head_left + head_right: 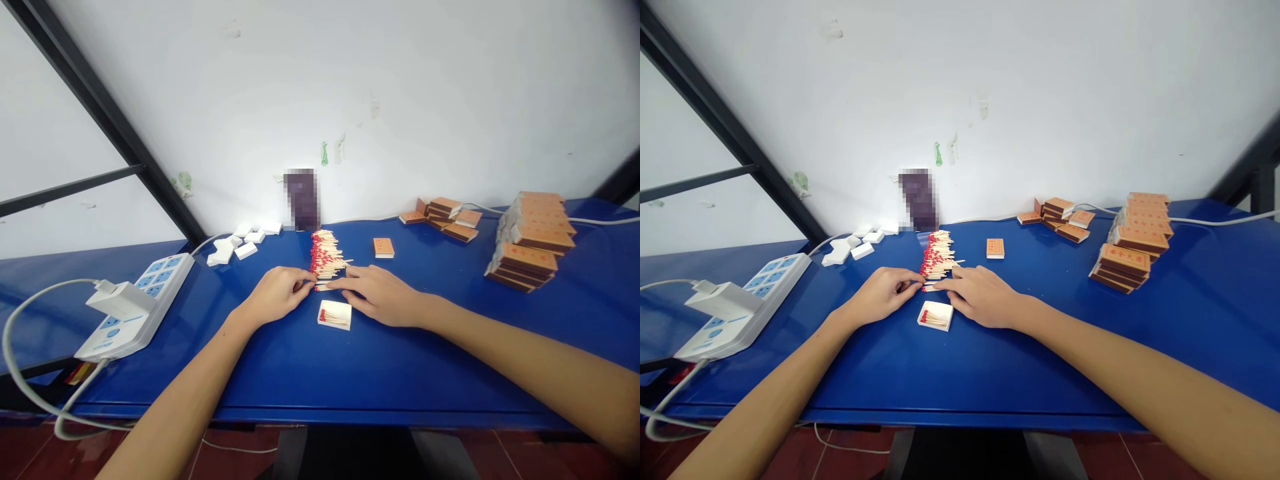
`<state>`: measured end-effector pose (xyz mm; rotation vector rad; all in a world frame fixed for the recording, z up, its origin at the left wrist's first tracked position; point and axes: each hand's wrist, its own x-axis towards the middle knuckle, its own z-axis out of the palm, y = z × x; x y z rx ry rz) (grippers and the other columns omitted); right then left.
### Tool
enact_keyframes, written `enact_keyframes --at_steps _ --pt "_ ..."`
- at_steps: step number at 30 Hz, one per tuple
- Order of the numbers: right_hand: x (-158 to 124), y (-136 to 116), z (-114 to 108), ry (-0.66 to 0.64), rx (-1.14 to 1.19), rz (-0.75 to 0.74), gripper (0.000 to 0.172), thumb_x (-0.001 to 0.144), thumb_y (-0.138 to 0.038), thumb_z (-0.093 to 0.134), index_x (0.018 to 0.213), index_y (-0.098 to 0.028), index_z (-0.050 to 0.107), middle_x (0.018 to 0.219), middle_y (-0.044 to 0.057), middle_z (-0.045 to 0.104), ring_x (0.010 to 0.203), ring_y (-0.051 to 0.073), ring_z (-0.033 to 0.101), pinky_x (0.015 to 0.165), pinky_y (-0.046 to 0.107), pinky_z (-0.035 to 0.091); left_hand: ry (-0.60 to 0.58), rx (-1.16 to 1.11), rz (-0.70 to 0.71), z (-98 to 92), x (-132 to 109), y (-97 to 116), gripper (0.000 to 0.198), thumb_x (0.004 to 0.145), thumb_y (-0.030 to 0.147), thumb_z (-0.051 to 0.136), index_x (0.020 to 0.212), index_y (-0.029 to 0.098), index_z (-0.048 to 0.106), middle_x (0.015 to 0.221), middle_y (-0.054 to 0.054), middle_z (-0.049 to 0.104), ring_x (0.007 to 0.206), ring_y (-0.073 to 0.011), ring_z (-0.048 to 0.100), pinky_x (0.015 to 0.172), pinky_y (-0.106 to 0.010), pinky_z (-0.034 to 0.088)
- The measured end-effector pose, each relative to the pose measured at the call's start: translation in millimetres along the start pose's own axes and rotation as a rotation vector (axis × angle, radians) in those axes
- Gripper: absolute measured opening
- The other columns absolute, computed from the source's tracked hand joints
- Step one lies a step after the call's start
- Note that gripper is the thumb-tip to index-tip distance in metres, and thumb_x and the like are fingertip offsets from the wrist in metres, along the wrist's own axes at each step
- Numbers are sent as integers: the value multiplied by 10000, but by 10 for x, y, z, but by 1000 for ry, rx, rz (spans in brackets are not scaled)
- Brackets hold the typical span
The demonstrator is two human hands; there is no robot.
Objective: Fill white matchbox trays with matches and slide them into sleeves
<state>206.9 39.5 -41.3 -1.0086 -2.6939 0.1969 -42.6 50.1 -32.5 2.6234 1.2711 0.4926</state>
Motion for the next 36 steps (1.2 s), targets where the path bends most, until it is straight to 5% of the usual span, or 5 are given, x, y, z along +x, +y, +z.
enact_keyframes --at_steps 36 --pt "8 -39 -19 8 9 23 388 999 -235 380 1321 -259 595 985 69 637 851 189 583 726 315 383 -16 18 -14 5 0 -28 203 926 248 517 1021 206 692 653 30 604 558 -101 495 577 -226 329"
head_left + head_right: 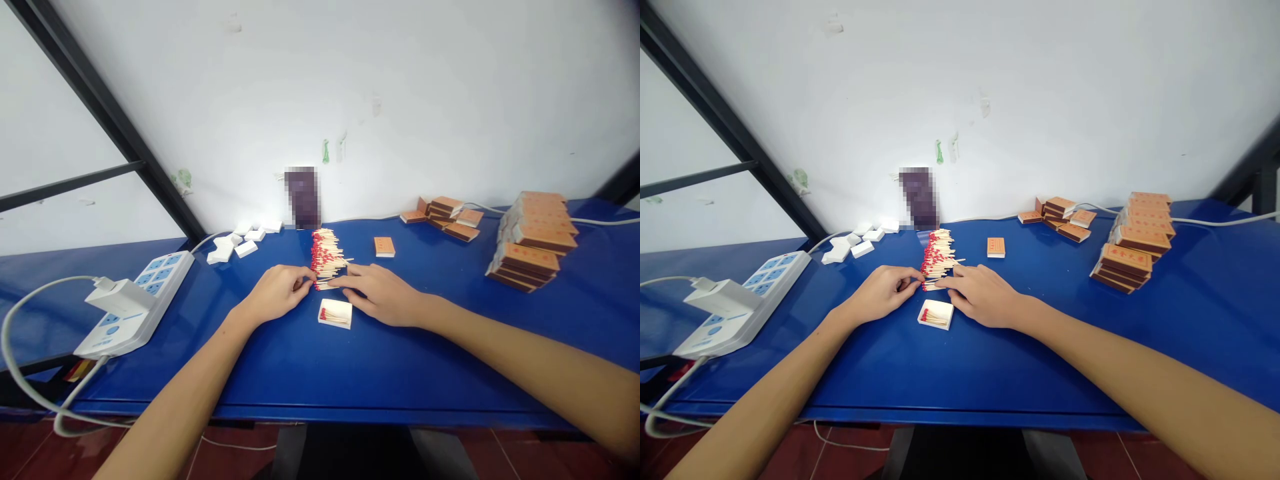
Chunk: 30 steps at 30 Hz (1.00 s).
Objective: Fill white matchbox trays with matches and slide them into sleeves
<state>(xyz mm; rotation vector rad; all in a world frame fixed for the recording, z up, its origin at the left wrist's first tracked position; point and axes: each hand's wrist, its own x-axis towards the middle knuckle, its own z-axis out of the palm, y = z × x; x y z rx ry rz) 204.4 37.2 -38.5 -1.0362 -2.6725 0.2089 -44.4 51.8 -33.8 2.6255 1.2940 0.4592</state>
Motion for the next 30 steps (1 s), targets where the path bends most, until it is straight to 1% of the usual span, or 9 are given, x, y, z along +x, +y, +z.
enact_keyframes --at_steps 4,8,11,16,20,22,26,30 --pt "4 6 14 23 8 10 413 994 -235 389 1381 -246 534 1082 82 645 934 210 600 763 332 406 -2 -5 4 -2 -3 7 219 923 237 519 1049 214 696 631 35 596 548 -100 492 581 -225 333" --pt "5 5 11 21 6 13 427 994 -233 387 1405 -239 502 1138 90 641 942 217 605 788 352 423 -6 -11 22 -8 -4 16 245 915 212 518 1077 220 702 660 27 622 564 -102 506 591 -225 346" --pt "5 5 4 19 22 15 417 996 -239 390 1394 -237 514 1146 96 639 946 219 608 794 355 435 -9 -20 44 -8 -4 23 250 906 187 517 1066 219 707 700 18 645 580 -103 515 597 -225 355" --pt "10 20 15 12 6 18 395 995 -260 395 1353 -219 556 1119 107 649 955 232 615 795 363 454 -14 -35 68 -12 -7 32 246 897 161 513 1037 223 705 700 25 637 582 -102 509 595 -220 354" --pt "10 21 17 35 44 14 412 991 -256 397 1386 -241 516 1230 101 633 1088 243 595 881 386 461 -17 -39 60 -18 -13 28 246 903 165 505 1039 223 701 723 20 646 597 -105 521 608 -220 362" --pt "10 14 11 41 64 14 419 991 -258 397 1397 -248 501 1260 94 626 1129 244 582 913 397 456 -11 -34 42 -19 -15 23 259 909 174 501 1080 228 687 740 19 654 607 -108 529 616 -221 366" --pt "11 -3 -4 26 55 36 422 994 -261 395 1403 -256 501 1249 98 625 1097 244 596 887 391 463 5 -7 15 -14 -16 12 286 920 190 496 1156 235 651 678 30 617 585 -112 517 598 -223 354" --pt "13 -10 -14 2 31 44 431 997 -270 390 1414 -242 493 1219 113 626 1057 252 604 859 402 462 14 11 4 -9 -15 4 263 920 203 497 1136 224 647 663 31 598 570 -110 509 585 -223 346"
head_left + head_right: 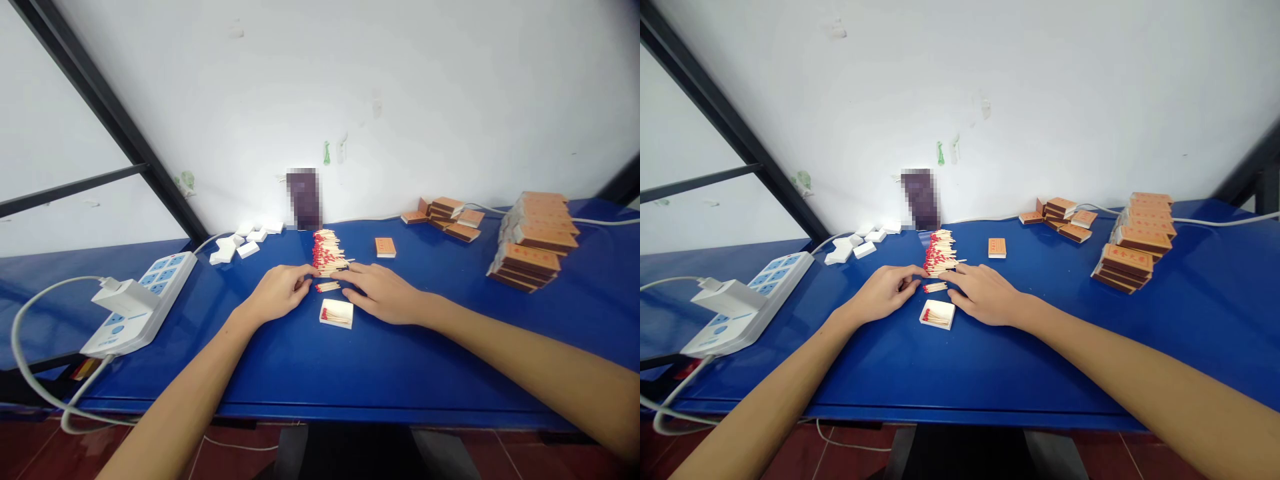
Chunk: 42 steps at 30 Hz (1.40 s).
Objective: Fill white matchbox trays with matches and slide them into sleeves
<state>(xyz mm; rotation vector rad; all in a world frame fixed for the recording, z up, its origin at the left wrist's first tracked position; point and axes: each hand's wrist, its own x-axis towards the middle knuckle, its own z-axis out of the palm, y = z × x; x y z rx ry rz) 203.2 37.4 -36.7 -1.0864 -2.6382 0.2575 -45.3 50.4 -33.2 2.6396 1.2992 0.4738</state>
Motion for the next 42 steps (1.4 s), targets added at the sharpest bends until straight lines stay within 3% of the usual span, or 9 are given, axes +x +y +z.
enact_keyframes --at_steps 20,32,42 --pt "3 7 -7 -3 20 -21 416 981 -238 399 1379 -214 514 1237 110 617 1104 251 578 887 401 447 12 26 -14 12 8 -24 249 918 215 490 1105 216 655 694 13 621 569 -116 516 577 -225 337" --pt "-1 22 3 5 4 -30 403 990 -259 384 1366 -233 526 1112 101 638 951 231 598 812 370 440 11 20 0 14 6 -19 230 914 209 496 1067 209 667 695 10 626 569 -115 518 572 -222 342" --pt "6 23 12 1 -23 -27 401 992 -259 378 1355 -216 543 1098 108 638 936 234 600 802 373 432 -13 0 0 0 12 6 247 903 189 497 1049 200 696 696 4 643 571 -115 522 586 -229 351"
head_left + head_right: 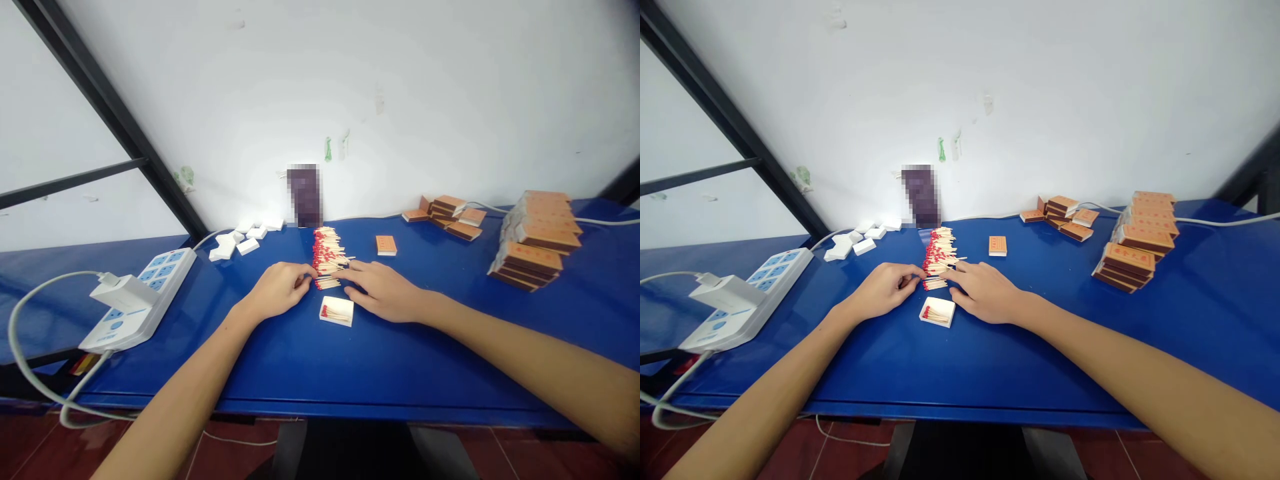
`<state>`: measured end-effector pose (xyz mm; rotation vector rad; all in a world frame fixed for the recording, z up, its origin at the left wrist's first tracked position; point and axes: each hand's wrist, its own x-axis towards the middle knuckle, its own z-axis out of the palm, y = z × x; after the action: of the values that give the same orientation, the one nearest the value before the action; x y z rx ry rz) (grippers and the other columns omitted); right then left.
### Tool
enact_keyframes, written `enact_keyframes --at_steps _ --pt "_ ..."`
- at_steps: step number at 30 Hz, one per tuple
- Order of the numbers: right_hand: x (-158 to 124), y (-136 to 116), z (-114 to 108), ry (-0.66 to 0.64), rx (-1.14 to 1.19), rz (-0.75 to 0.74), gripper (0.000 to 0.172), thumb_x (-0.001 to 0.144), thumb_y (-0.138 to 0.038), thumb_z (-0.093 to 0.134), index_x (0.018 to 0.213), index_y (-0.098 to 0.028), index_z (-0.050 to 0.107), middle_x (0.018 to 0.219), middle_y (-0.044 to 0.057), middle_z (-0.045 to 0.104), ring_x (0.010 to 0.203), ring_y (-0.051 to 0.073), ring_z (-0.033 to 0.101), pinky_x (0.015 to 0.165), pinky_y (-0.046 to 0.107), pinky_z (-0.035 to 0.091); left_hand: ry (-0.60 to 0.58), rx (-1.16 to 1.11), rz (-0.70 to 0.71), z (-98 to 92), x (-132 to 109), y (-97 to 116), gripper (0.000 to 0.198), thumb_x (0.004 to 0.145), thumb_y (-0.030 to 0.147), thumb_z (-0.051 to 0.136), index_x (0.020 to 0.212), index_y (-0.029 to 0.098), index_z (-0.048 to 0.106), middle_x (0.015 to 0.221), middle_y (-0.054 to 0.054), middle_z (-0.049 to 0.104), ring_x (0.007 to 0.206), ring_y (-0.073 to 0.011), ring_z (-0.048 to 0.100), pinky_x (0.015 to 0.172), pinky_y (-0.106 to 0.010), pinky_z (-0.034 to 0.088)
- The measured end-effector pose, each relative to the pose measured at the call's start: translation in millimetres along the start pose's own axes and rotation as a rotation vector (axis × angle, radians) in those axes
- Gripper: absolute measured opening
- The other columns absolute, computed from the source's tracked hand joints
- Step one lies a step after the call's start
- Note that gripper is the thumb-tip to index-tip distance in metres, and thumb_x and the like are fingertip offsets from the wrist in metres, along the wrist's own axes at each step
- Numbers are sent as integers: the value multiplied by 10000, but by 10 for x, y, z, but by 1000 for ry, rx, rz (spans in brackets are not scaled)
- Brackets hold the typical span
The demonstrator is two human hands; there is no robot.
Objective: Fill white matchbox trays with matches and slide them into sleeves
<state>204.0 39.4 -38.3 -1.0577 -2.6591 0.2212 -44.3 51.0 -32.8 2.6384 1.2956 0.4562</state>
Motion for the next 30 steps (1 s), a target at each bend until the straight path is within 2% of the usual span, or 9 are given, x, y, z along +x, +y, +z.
enact_keyframes --at_steps 9,17,23,30 --pt "-4 -15 -25 -14 39 7 423 990 -251 389 1398 -231 500 1170 109 628 1022 238 593 847 386 442 -24 -34 27 -16 -2 50 242 872 159 509 1005 199 707 656 16 617 565 -114 515 582 -227 356" --pt "-2 -8 -16 -13 14 1 416 994 -255 386 1384 -210 522 1124 105 637 977 233 599 804 369 436 -28 -51 28 -5 -7 46 233 871 151 513 1001 200 701 655 25 613 566 -107 511 586 -223 349" --pt "-4 -12 -18 -10 1 -2 414 997 -258 381 1385 -215 520 1114 104 640 975 233 600 802 361 431 7 -30 23 0 -15 30 282 905 170 498 1132 206 661 640 32 591 554 -105 493 583 -226 334" --pt "-3 -3 -4 5 16 6 414 995 -267 390 1390 -202 493 1107 108 637 960 236 597 803 363 420 -8 -11 27 12 -19 8 355 920 187 492 1245 223 628 641 36 584 559 -106 489 587 -225 334"
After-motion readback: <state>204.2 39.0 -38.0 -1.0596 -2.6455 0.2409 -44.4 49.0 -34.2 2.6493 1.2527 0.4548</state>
